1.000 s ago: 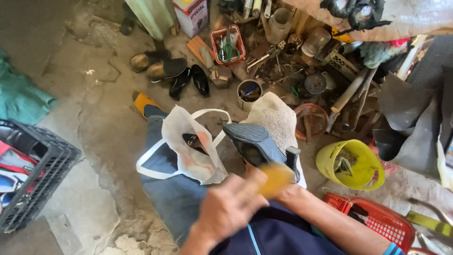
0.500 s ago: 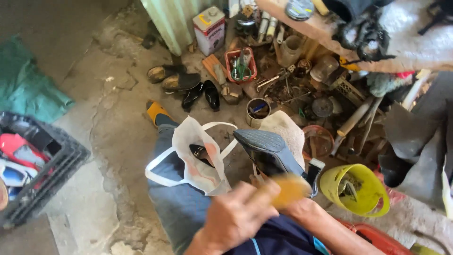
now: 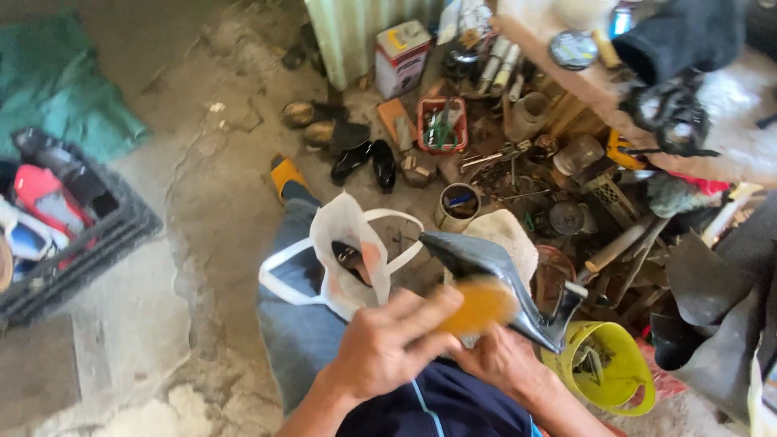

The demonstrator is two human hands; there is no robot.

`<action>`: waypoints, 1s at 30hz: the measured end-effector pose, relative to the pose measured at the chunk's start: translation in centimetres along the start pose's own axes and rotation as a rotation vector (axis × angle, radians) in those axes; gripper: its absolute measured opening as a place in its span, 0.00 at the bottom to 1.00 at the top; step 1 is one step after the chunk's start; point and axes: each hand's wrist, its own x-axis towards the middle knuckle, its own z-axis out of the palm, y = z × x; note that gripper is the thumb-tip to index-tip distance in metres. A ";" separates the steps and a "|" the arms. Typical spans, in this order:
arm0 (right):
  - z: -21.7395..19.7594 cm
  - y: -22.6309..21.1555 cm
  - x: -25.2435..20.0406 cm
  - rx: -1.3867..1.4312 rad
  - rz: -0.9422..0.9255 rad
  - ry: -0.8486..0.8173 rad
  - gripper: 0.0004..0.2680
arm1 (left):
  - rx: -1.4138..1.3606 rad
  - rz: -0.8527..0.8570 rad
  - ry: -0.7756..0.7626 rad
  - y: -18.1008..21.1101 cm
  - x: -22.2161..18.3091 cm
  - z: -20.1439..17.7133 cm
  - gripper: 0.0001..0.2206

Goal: Inspecting, cleaning, and performing maintenance on various types of footwear using brushes and manual manipulation.

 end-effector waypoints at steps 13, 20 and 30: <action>-1.5 -1.7 0.4 0.436 -0.125 -0.085 0.34 | 0.101 -0.013 0.088 -1.6 -0.3 -1.2 0.26; -2.7 -5.3 1.1 1.687 -0.440 -0.306 0.35 | 0.154 -0.011 0.257 -6.1 -1.5 -0.8 0.29; -2.8 -5.8 1.1 1.817 -0.502 -0.465 0.38 | 0.183 -0.048 0.334 -4.8 -3.1 1.8 0.26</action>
